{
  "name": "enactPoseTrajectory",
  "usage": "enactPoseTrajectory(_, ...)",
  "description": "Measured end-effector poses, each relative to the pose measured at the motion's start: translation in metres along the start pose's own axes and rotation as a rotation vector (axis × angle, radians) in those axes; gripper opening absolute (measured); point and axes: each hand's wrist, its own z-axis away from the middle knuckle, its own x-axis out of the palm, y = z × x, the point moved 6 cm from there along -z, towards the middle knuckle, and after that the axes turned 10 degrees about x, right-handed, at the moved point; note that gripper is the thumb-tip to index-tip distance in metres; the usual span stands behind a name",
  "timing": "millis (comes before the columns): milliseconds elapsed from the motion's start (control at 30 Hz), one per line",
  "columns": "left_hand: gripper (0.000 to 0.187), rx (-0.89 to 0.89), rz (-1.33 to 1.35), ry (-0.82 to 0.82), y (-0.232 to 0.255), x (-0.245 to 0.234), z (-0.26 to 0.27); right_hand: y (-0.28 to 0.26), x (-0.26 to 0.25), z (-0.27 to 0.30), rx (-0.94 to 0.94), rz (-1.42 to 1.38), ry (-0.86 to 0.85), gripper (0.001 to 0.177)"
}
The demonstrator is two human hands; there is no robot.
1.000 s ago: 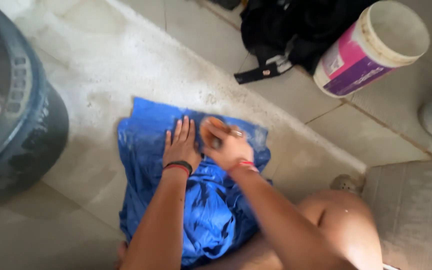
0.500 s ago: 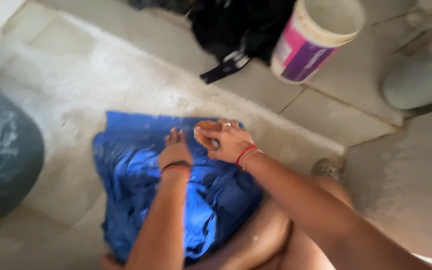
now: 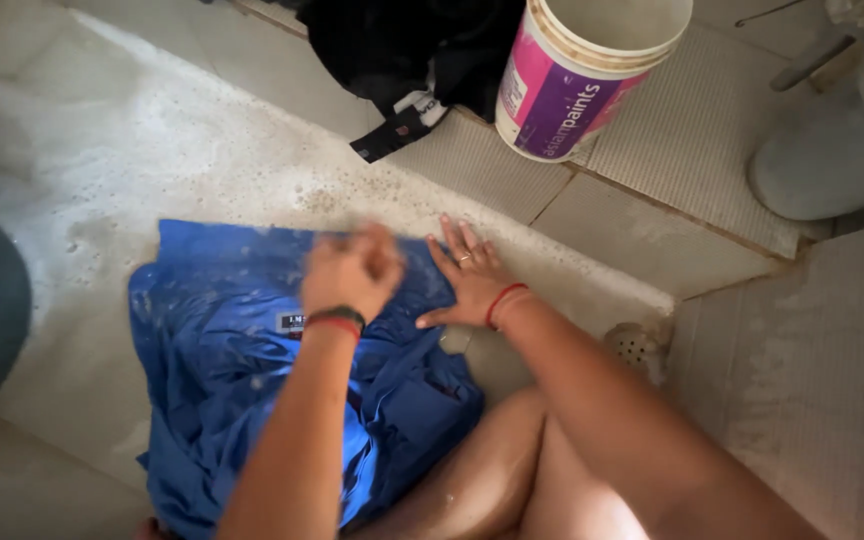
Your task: Hand washing clothes on the floor of a bathroom using soap water, a bucket, and a brush.
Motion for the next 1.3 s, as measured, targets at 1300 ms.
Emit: enactPoseTrajectory(1300, 0.049, -0.394, -0.093, 0.365, -0.109, -0.035, 0.049, -0.045, -0.023, -0.013, 0.0, 0.058, 0.108, 0.156)
